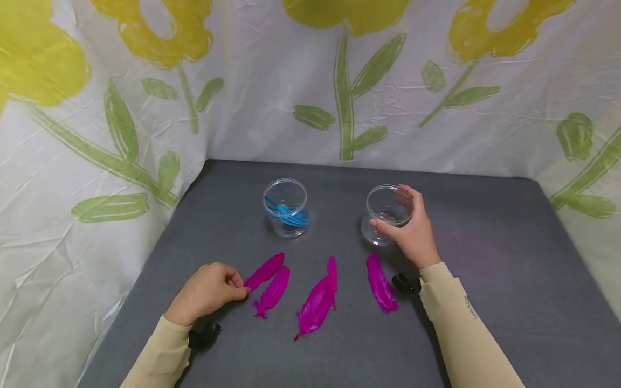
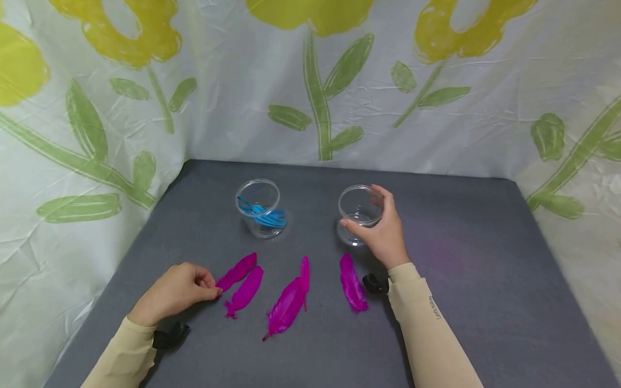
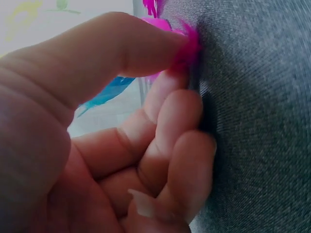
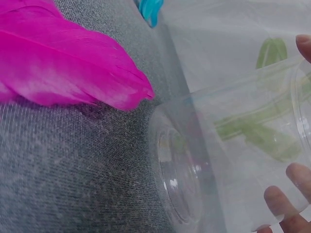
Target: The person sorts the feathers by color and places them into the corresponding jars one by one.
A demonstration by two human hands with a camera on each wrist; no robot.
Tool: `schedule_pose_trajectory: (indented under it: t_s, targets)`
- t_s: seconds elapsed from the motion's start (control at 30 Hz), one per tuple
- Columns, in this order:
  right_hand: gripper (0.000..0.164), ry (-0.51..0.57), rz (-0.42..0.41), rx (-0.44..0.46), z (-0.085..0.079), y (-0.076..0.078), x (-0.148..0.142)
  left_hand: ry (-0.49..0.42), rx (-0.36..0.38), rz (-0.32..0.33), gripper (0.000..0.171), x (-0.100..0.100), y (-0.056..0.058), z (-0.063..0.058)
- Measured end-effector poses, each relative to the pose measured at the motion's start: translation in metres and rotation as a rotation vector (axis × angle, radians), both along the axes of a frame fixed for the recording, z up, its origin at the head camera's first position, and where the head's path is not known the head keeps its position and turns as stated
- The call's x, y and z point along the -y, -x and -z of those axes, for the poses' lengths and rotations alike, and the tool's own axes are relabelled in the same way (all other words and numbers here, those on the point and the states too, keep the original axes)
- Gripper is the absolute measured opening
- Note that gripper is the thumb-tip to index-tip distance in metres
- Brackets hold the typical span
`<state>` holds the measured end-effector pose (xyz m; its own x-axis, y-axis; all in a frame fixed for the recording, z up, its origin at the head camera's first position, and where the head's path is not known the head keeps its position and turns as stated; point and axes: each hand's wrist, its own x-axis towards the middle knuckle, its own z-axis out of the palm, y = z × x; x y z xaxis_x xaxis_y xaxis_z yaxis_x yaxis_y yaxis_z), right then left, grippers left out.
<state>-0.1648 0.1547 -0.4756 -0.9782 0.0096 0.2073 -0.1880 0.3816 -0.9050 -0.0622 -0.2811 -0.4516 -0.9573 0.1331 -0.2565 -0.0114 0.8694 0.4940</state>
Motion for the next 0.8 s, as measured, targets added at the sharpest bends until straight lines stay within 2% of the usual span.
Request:
schedule_pose_trajectory:
  t_s: [0.23,0.37,0.47,0.6,0.8]
  targets:
    - [0.101,0.006,-0.004,0.005,-0.001,0.0,0.001,-0.035,0.001,-0.003,0.017,-0.002,0.002,-0.001]
    - [0.1,0.02,-0.006,0.017,-0.01,-0.005,0.003,-0.024,-0.034,-0.004,0.016,-0.006,0.006,-0.002]
    - [0.099,0.027,-0.009,0.025,-0.021,-0.011,0.006,-0.015,-0.089,0.017,0.014,-0.012,0.01,-0.005]
    - [0.096,0.018,-0.004,0.032,-0.032,-0.017,0.008,-0.016,-0.198,0.063,0.013,-0.024,0.017,-0.015]
    - [0.096,0.014,-0.013,0.038,-0.036,-0.018,0.01,-0.002,-0.341,0.12,0.014,-0.046,0.03,-0.031]
